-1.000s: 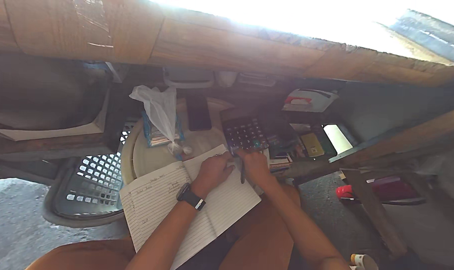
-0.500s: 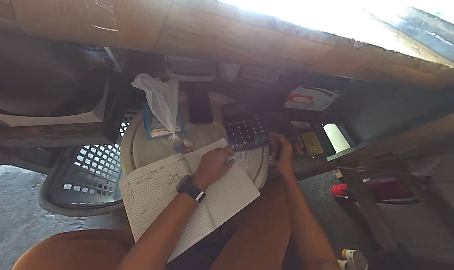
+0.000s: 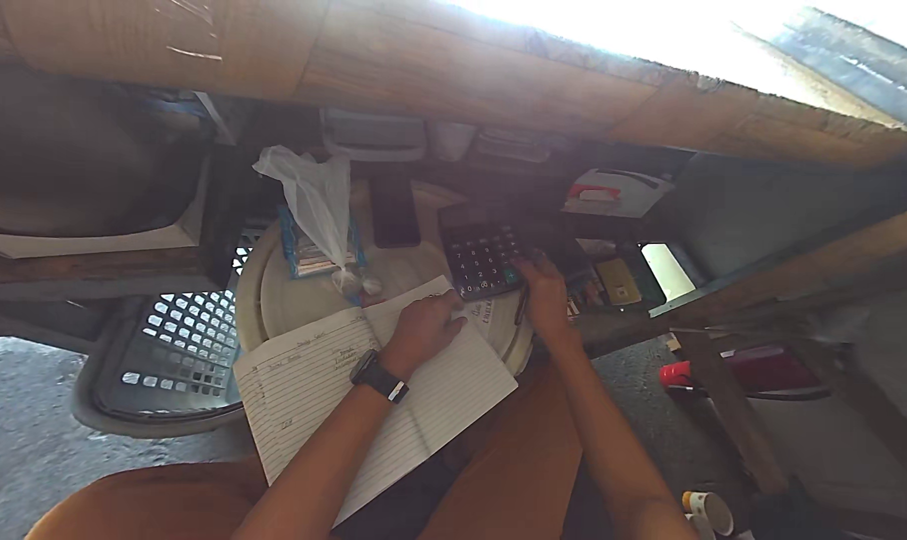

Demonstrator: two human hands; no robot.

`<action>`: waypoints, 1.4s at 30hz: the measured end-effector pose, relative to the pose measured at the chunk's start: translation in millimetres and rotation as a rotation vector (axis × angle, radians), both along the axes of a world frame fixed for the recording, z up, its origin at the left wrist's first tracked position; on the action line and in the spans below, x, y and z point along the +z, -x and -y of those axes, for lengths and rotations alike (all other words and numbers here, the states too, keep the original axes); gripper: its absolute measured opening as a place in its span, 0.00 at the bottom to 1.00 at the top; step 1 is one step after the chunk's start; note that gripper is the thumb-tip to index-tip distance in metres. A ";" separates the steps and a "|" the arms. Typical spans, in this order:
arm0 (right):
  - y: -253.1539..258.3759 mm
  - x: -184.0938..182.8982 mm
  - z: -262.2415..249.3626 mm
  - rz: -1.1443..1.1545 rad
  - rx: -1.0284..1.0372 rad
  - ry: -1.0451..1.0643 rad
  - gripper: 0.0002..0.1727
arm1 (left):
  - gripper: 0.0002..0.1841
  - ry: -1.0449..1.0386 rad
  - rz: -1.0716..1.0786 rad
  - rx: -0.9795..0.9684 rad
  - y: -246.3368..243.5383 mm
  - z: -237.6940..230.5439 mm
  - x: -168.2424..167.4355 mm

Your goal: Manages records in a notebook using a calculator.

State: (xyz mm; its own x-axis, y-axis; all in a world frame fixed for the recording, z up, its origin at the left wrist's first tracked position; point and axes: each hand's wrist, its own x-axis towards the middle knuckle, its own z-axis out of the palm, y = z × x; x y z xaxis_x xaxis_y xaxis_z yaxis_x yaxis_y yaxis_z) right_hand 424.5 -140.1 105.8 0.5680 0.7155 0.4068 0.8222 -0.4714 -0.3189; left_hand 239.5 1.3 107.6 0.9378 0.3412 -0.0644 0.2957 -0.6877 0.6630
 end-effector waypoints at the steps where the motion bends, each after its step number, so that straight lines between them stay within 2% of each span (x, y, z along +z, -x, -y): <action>1: -0.9 0.7 -1.7 0.013 0.002 0.023 0.22 | 0.16 -0.001 -0.004 -0.004 -0.1 -0.3 0.3; 4: -3.6 5.1 -3.9 0.049 0.013 0.067 0.23 | 0.16 -0.002 0.013 -0.012 0.6 -0.4 -0.6; 9: -6.4 16.5 -4.0 0.135 0.046 -0.019 0.23 | 0.16 0.008 0.011 -0.009 0.8 0.2 -0.3; 15: -7.8 -3.6 -11.9 0.120 0.028 0.087 0.21 | 0.18 0.015 -0.038 -0.030 0.2 -0.6 3.6; 20: 14.6 -1.2 -14.4 0.159 0.185 -0.019 0.20 | 0.18 0.031 0.009 -0.024 0.0 -1.5 -1.3; 25: 26.1 -1.0 -28.8 0.151 0.219 0.109 0.17 | 0.17 0.035 0.004 -0.024 0.1 -0.8 -0.7; 29: 27.7 17.4 -52.6 0.139 0.222 0.114 0.20 | 0.17 0.034 0.000 -0.021 -0.4 -0.6 0.3; 33: 24.0 16.8 -65.7 0.119 0.249 0.223 0.21 | 0.17 0.029 0.007 -0.024 0.7 -0.4 1.0; 38: 23.2 20.4 -34.0 0.161 0.253 0.114 0.22 | 0.17 0.022 0.006 -0.031 0.2 -1.3 1.4; 42: 27.2 0.9 -9.0 0.125 0.222 0.105 0.21 | 0.16 0.018 -0.006 -0.026 -0.7 -1.1 1.7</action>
State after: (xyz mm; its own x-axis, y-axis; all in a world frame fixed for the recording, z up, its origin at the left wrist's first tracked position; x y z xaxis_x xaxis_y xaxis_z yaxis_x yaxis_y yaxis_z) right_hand 397.3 -131.2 106.7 0.3423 0.8588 0.3812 0.9391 -0.3002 -0.1671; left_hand 240.2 2.3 109.2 0.9460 0.3153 -0.0759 0.2818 -0.6835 0.6734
